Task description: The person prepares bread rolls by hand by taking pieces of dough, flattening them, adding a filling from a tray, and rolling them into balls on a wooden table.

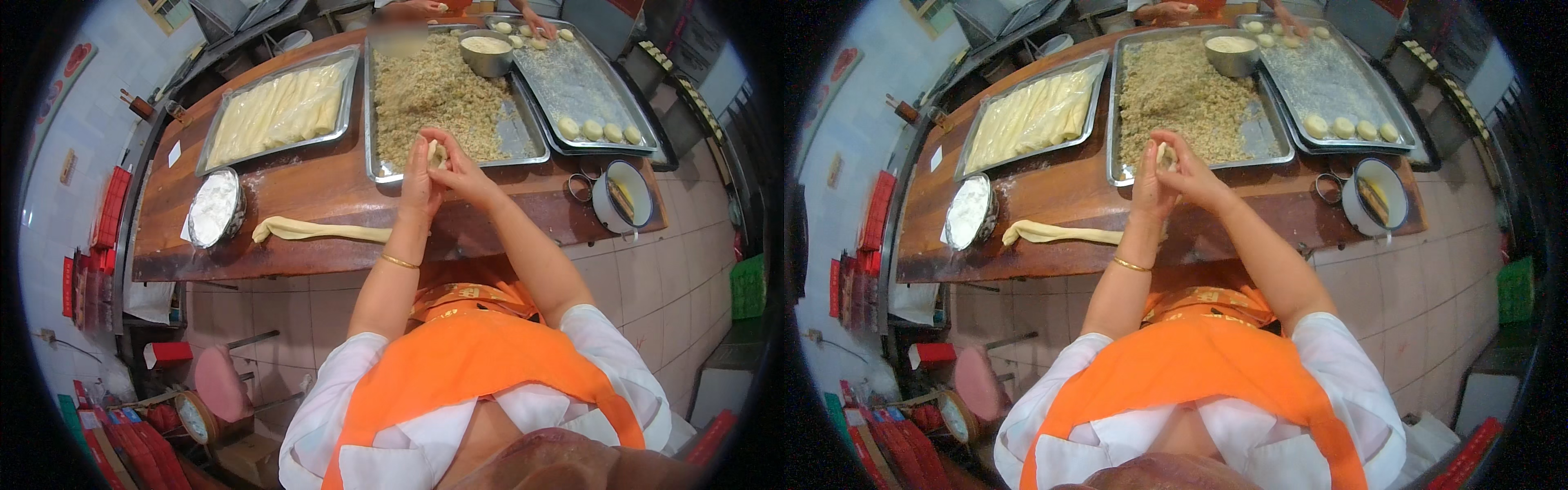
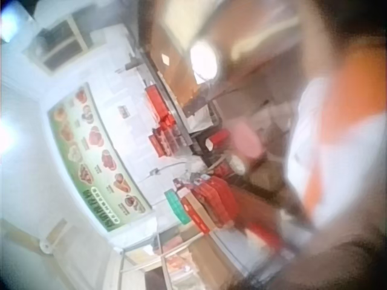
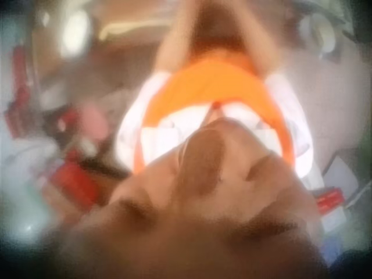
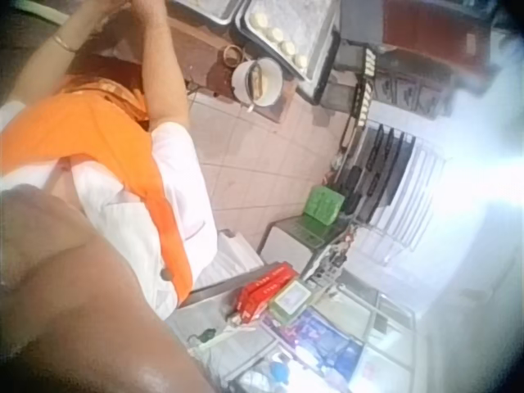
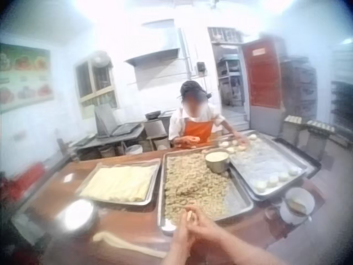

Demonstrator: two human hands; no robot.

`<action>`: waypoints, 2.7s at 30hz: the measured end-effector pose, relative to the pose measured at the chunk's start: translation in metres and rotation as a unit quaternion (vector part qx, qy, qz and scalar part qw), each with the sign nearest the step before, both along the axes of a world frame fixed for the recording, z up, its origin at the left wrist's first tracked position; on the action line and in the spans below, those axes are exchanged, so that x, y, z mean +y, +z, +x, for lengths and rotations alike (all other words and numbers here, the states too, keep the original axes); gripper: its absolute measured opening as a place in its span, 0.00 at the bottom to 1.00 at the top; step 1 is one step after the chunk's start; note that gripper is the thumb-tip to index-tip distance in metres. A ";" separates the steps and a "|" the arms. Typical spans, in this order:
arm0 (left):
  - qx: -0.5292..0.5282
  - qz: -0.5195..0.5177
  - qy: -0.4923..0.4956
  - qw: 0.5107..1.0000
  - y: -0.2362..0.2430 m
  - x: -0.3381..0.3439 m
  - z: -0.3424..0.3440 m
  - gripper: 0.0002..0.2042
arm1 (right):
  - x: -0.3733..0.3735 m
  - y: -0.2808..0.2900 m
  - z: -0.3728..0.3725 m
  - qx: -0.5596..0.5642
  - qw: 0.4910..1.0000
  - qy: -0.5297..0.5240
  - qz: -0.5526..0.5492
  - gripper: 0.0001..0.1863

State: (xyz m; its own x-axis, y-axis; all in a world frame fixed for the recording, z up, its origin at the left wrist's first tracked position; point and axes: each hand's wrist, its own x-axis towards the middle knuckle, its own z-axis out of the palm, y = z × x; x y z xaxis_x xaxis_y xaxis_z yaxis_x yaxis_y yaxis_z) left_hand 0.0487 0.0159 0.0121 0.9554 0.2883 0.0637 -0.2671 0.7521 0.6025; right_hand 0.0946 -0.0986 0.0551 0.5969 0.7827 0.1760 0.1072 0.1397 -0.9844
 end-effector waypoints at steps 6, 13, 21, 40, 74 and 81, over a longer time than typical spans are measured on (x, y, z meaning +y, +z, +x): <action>-0.088 -0.050 -0.176 0.979 0.028 -0.005 -0.017 0.23 | -0.023 0.026 0.008 -0.431 0.896 -0.067 -0.083 0.40; -0.012 -0.036 -0.164 0.986 0.048 -0.034 -0.036 0.27 | -0.027 0.038 -0.001 -0.465 0.875 -0.133 -0.025 0.37; -0.004 0.045 -0.127 0.991 0.033 -0.031 -0.039 0.25 | -0.032 0.060 -0.019 -0.360 0.926 -0.112 0.029 0.33; 0.005 0.043 -0.032 0.999 0.065 -0.067 -0.052 0.24 | -0.034 0.047 -0.028 -0.236 0.958 -0.155 0.048 0.37; -0.016 0.269 -0.136 0.953 0.046 -0.043 -0.058 0.31 | -0.045 0.058 -0.027 -0.273 0.946 -0.108 0.137 0.22; -0.020 0.298 -0.047 0.953 0.059 -0.060 -0.063 0.31 | -0.046 0.051 -0.032 -0.171 0.966 -0.123 0.148 0.27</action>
